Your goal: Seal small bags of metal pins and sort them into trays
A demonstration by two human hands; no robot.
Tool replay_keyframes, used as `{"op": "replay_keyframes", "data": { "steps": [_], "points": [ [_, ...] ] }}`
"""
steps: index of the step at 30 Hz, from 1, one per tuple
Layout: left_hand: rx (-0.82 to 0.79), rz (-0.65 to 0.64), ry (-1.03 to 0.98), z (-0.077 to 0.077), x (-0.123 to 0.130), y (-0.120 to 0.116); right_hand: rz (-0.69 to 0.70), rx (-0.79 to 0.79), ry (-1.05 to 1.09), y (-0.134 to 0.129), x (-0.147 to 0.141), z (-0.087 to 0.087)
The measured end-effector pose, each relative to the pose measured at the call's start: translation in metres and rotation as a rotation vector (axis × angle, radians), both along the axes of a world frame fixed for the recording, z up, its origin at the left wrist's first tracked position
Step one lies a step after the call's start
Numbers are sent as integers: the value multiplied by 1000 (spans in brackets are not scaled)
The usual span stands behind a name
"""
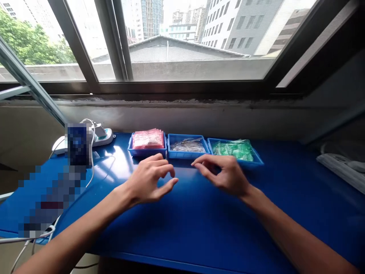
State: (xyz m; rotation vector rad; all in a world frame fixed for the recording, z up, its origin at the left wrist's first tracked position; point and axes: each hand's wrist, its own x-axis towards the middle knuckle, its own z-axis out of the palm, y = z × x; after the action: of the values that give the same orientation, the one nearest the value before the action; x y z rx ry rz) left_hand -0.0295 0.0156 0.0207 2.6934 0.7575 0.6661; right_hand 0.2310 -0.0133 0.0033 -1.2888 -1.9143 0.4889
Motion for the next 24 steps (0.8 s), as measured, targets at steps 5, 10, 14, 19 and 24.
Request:
{"op": "replay_keyframes", "data": {
  "steps": [5, 10, 14, 19, 24],
  "points": [
    [-64, -170, -17, 9, 38, 18, -297, 81, 298, 9, 37, 27],
    [-388, -63, -253, -10, 56, 22, -233, -66, 451, 12, 24, 15],
    [-468, -19, -227, -34, 54, 21, 21, -164, 143, 7, -5, -6],
    [-397, -23, -170, -52, 47, 18, 148, -148, -93, 3, -13, -23],
    [-343, -64, -120, -57, 45, 16, 191, -189, -160, 3, -7, -22]
  ]
}}
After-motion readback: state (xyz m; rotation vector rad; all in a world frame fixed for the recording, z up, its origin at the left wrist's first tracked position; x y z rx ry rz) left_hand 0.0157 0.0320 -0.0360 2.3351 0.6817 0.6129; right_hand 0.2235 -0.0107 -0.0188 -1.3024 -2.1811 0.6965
